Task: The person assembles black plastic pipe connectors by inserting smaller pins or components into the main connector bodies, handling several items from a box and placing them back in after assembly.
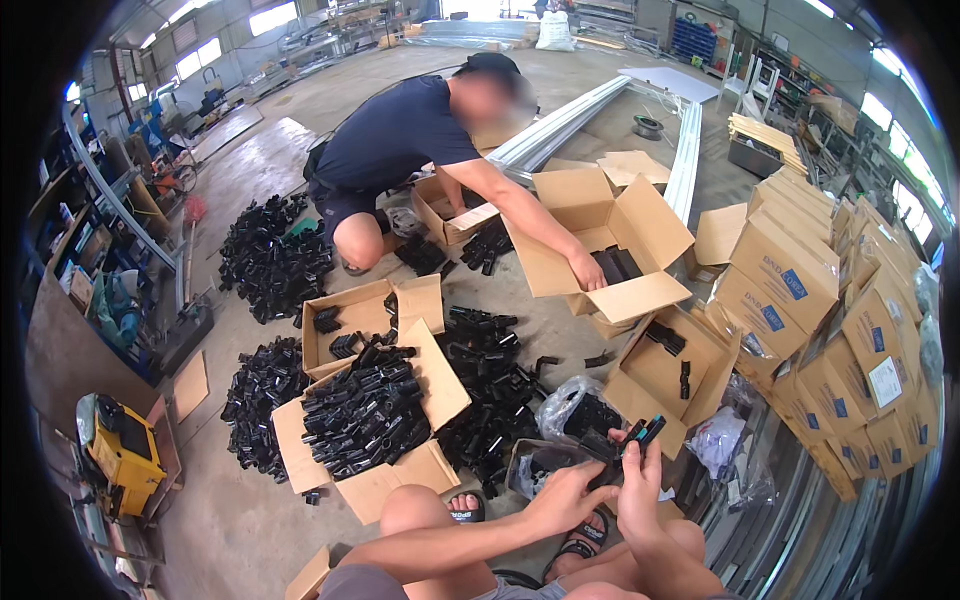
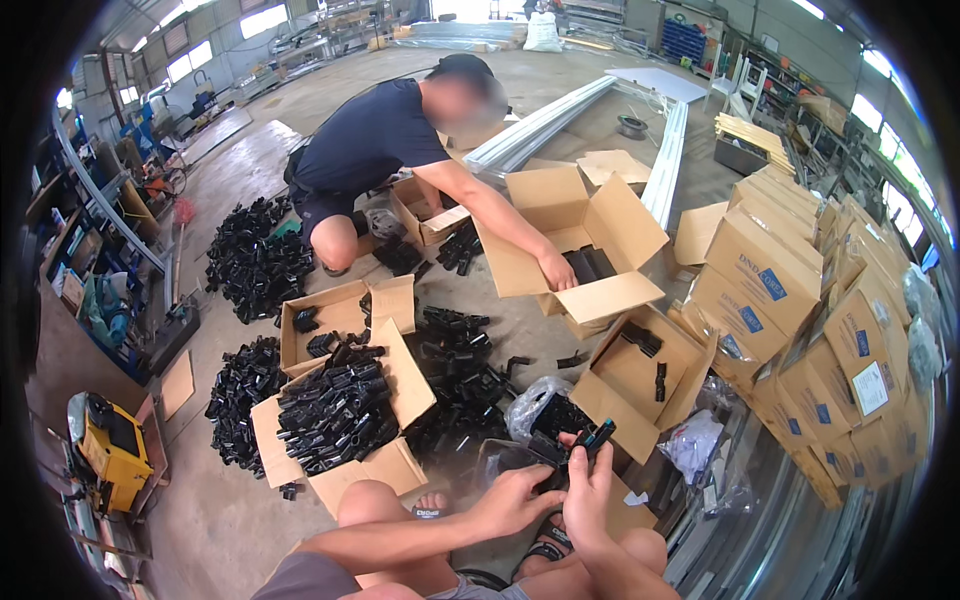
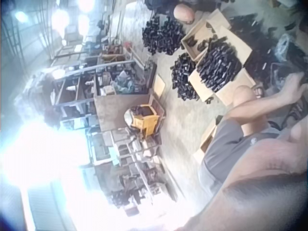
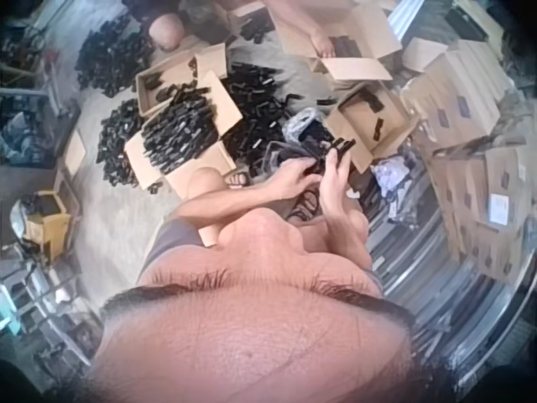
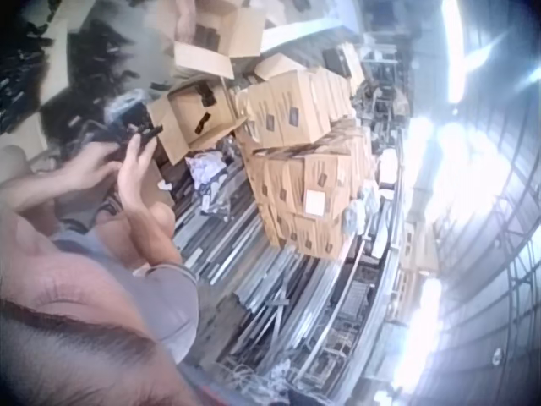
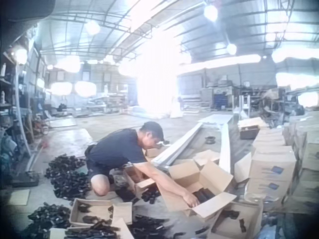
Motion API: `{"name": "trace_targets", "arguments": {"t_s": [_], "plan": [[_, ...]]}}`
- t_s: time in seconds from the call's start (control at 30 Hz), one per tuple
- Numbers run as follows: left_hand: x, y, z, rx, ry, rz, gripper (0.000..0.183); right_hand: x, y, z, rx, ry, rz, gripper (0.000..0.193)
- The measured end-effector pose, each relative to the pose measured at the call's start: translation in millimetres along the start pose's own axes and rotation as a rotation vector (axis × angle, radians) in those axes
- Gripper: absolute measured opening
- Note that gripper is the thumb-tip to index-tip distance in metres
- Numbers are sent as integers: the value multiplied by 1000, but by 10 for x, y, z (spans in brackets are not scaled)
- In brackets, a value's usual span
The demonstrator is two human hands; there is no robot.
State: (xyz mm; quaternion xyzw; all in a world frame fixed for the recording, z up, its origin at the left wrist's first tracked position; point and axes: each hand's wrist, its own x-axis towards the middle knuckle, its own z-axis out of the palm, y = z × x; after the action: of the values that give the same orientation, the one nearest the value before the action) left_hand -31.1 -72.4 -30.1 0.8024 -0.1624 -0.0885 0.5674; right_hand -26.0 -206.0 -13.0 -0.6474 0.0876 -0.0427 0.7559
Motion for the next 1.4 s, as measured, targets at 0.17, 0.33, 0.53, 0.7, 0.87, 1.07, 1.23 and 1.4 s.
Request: {"name": "trace_targets", "arguments": {"t_s": [0.17, 0.33, 0.53, 0.7, 0.87, 1.07, 1.23, 1.4], "plan": [[18, -17, -87, -125, -74, -248, 40, -12, -74, -7, 78, -44, -9, 30], [81, -117, -94, -581, -122, -236, 40, -6, -51, -70, 122, -123, -2, 33], [75, -60, -48, -697, -217, -139, 48, -16, -9, -73, 193, -163, 24, 32], [87, 12, -180, -523, -214, -142, 42, -30, -67, -47, 162, -172, -6, 31], [78, 63, -191, -155, -41, 16, 38, -44, -89, -47, 175, -212, -35, 37], [71, -25, -203, -196, 49, 200, 35, -36, -136, -37, 164, -244, -8, 39], [111, 171, -457, -193, -126, 10, 35, -9, -210, -101, 144, -241, -13, 44], [121, 66, -458, -129, -100, 113, 44, 20, -233, -149, 172, -166, -11, 47]]}}
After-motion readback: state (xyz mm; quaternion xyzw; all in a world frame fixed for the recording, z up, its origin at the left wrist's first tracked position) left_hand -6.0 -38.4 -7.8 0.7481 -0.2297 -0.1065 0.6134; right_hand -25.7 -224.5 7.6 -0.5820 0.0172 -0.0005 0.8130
